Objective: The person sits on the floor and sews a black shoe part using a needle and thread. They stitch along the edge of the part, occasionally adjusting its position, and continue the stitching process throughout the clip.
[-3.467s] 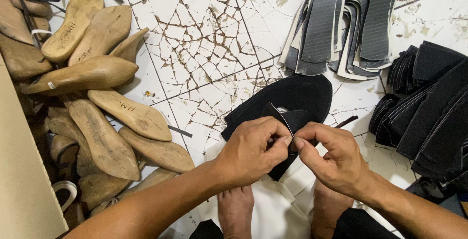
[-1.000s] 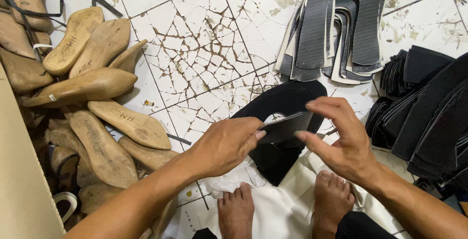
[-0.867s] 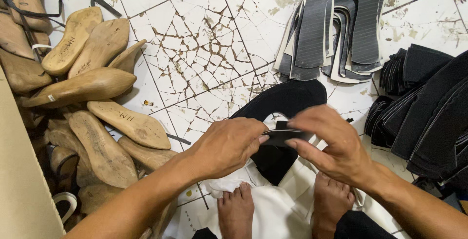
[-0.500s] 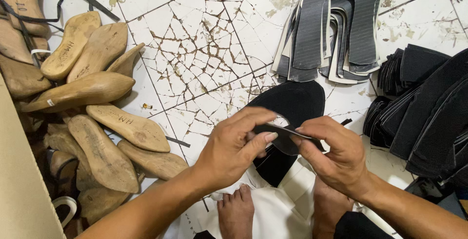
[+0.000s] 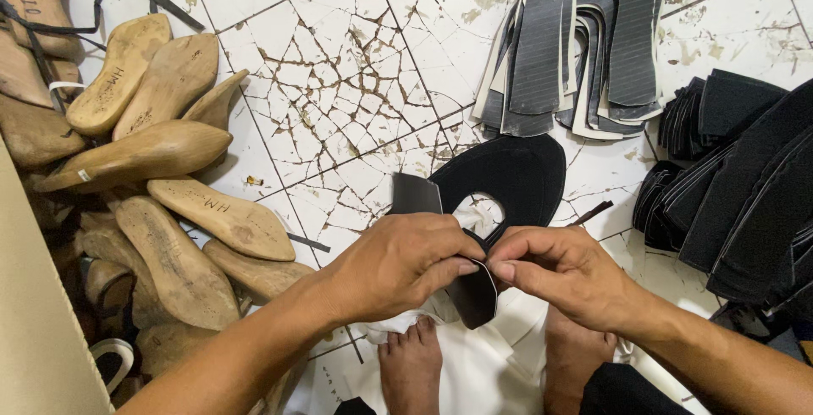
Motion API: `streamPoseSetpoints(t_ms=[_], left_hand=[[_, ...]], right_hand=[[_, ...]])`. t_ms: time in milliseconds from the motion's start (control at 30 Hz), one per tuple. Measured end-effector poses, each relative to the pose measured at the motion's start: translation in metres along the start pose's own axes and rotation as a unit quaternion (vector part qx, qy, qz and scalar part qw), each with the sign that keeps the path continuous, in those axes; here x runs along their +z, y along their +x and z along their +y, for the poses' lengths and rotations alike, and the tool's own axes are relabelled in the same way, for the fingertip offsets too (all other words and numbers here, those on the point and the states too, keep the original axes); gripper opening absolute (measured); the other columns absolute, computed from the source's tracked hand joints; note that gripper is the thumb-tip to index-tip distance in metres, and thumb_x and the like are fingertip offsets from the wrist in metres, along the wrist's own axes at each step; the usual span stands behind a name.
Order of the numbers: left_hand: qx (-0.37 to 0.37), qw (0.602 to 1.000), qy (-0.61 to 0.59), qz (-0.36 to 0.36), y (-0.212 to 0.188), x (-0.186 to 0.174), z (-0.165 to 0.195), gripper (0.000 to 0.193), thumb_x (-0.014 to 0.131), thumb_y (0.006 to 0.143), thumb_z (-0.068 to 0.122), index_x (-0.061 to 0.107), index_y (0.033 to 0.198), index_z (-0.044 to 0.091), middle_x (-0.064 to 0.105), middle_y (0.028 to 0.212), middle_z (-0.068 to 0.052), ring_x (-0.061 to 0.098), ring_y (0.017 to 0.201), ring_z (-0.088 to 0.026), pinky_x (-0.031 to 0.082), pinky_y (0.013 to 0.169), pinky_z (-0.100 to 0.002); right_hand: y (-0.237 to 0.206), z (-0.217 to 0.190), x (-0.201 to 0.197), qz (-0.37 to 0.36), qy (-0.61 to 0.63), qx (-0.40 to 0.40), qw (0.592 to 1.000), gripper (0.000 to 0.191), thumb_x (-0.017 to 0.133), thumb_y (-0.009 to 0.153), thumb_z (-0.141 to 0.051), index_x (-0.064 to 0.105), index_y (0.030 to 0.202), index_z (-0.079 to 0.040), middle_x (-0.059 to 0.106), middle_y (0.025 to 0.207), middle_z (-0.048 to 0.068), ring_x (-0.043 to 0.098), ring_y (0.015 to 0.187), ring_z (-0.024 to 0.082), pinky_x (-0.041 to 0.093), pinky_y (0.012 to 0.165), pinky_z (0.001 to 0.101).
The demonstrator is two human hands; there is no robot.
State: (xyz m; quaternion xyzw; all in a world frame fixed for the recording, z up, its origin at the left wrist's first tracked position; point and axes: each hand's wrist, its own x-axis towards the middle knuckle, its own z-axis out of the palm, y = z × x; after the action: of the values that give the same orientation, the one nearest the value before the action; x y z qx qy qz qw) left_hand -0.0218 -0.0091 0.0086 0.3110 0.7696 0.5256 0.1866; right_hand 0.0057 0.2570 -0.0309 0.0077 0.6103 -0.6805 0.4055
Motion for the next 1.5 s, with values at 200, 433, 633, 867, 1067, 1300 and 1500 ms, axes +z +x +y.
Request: streamPoseSetpoints(t_ms=[200,433,633,867,1067,1300,1500], left_hand=[[-0.026,0.999,-0.001,-0.045,0.002,-0.003,0.007,0.016,0.073,0.09,0.018,0.065,0.098,0.007,0.068,0.084,-0.01,0.069,0.083,-0.031,0.051,0.069,-0.043],[-0.038,0.997,0.002,-0.071,0.006,-0.004,0.009,0.016,0.073,0.091,0.02,0.064,0.097,0.007,0.068,0.083,-0.01,0.069,0.08,-0.032,0.051,0.067,-0.043],[-0.086,0.994,-0.002,-0.074,0.007,-0.001,0.003,0.02,0.072,0.092,0.028,0.069,0.099,0.01,0.072,0.084,-0.009,0.071,0.079,-0.03,0.053,0.067,-0.041],[-0.148,0.973,0.138,-0.113,-0.002,-0.012,-0.06,0.03,0.084,0.079,0.033,0.072,0.093,0.009,0.072,0.081,-0.012,0.066,0.073,-0.029,0.05,0.065,-0.041],[-0.27,0.937,-0.201,-0.097,-0.039,0.004,-0.122,0.024,0.076,0.094,0.017,0.064,0.107,0.001,0.071,0.09,-0.007,0.061,0.079,-0.013,0.051,0.07,-0.029],[-0.329,0.859,-0.394,-0.008,-0.039,0.011,-0.127,0.029,0.066,0.093,0.011,0.059,0.119,0.0,0.075,0.093,-0.008,0.074,0.08,-0.016,0.059,0.074,-0.028],[-0.315,0.885,-0.339,0.056,-0.022,0.0,-0.101,0.04,0.065,0.095,0.011,0.057,0.132,-0.001,0.074,0.089,-0.009,0.074,0.078,-0.014,0.059,0.073,-0.026]], right_hand=[[-0.001,0.0,-0.001,-0.034,0.001,0.019,0.999,0.015,0.064,0.093,-0.006,0.076,0.093,0.003,0.073,0.086,0.006,0.065,0.079,0.011,0.056,0.072,0.0274],[-0.002,-0.007,0.006,-0.031,-0.025,0.031,0.999,0.014,0.067,0.091,-0.009,0.076,0.09,0.001,0.072,0.083,0.004,0.063,0.077,0.011,0.052,0.07,0.028],[-0.001,-0.015,0.012,-0.009,-0.196,-0.039,0.98,0.012,0.08,0.082,-0.016,0.076,0.087,-0.005,0.069,0.077,0.001,0.064,0.073,0.011,0.053,0.065,0.0299],[-0.005,-0.02,-0.027,0.191,-0.073,0.002,0.979,0.011,0.072,0.087,-0.011,0.073,0.095,-0.002,0.075,0.086,0.009,0.069,0.073,0.015,0.059,0.068,0.0325],[0.007,-0.011,-0.076,0.332,0.13,-0.074,0.931,0.008,0.068,0.097,-0.007,0.066,0.105,-0.005,0.069,0.096,0.005,0.066,0.084,0.012,0.056,0.08,0.0284],[0.024,0.017,-0.109,0.403,0.16,-0.028,0.901,0.005,0.067,0.1,-0.01,0.064,0.104,-0.008,0.067,0.096,0.003,0.065,0.084,0.011,0.058,0.08,0.0294],[0.017,0.022,-0.098,0.45,-0.278,-0.016,0.849,0.021,0.07,0.098,-0.01,0.064,0.116,-0.005,0.067,0.105,0.008,0.065,0.092,0.019,0.055,0.08,0.036]])
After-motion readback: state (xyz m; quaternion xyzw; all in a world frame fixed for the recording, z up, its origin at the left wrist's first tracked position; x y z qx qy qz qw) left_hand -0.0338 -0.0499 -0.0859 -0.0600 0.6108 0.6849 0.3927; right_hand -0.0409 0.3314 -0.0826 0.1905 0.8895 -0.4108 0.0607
